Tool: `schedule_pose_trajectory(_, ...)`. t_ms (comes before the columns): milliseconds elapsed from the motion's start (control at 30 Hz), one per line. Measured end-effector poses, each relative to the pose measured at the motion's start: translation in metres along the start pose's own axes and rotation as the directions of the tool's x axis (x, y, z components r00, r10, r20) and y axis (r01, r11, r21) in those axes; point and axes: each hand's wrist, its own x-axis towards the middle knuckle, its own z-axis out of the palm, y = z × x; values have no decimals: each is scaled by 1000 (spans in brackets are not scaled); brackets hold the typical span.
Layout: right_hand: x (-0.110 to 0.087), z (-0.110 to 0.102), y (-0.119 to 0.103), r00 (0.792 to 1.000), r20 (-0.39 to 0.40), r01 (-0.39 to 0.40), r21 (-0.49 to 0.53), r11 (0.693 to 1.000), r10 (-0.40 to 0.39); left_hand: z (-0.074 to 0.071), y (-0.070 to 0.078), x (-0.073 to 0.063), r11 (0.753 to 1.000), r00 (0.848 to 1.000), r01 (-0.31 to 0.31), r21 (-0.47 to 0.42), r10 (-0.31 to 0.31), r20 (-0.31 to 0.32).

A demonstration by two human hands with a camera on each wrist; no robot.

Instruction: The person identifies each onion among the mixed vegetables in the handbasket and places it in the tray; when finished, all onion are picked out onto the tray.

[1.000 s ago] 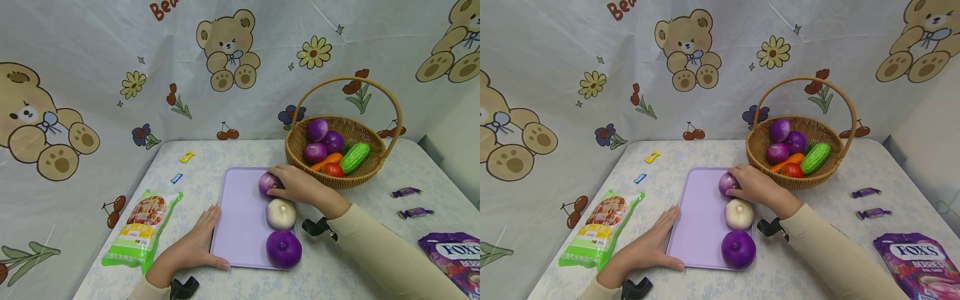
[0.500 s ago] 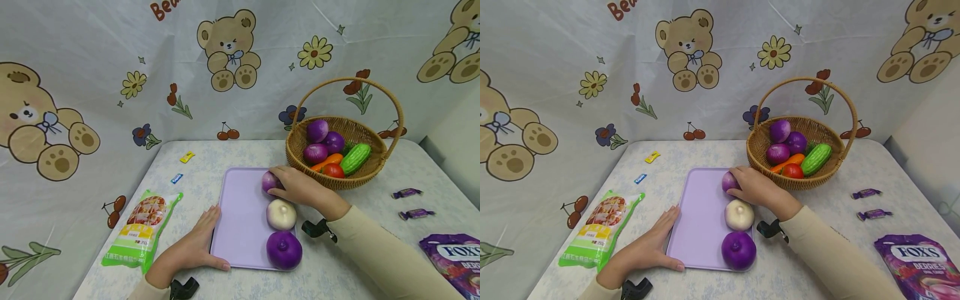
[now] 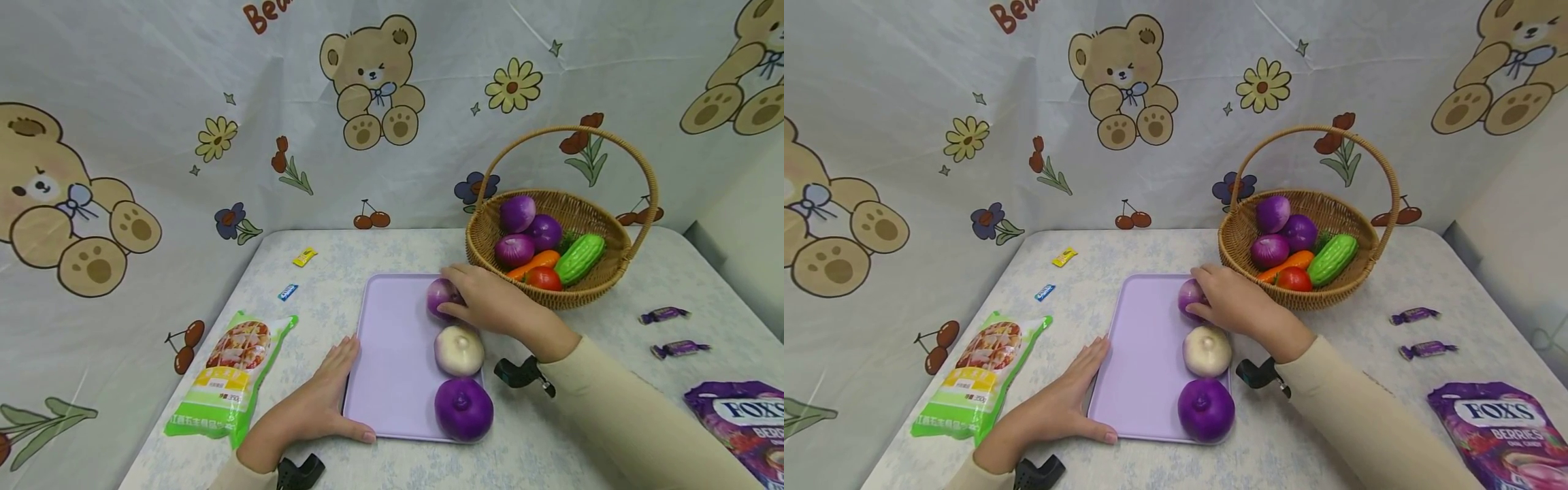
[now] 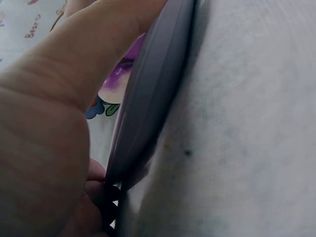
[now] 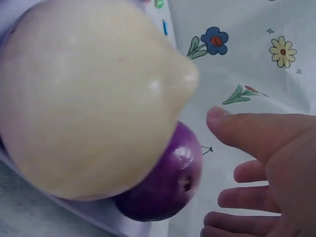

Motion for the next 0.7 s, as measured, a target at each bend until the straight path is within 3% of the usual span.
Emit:
schedule_pose_trajectory(267, 10, -27, -6, 1000, -26, 2, 68, 998, 0, -1, 1, 0, 1000, 1000, 7, -2, -7, 4)
schedule_pose_trajectory(467, 19, -53, 5, 997, -63, -26, 88, 996, 32, -1, 3, -1, 1000, 1000, 4, -6, -4, 8)
schedule_pose_trajectory(700, 29, -94, 37, 986, -37, -158, 50, 986, 160, -2, 2, -1, 1000, 1000, 18, -13, -18, 14)
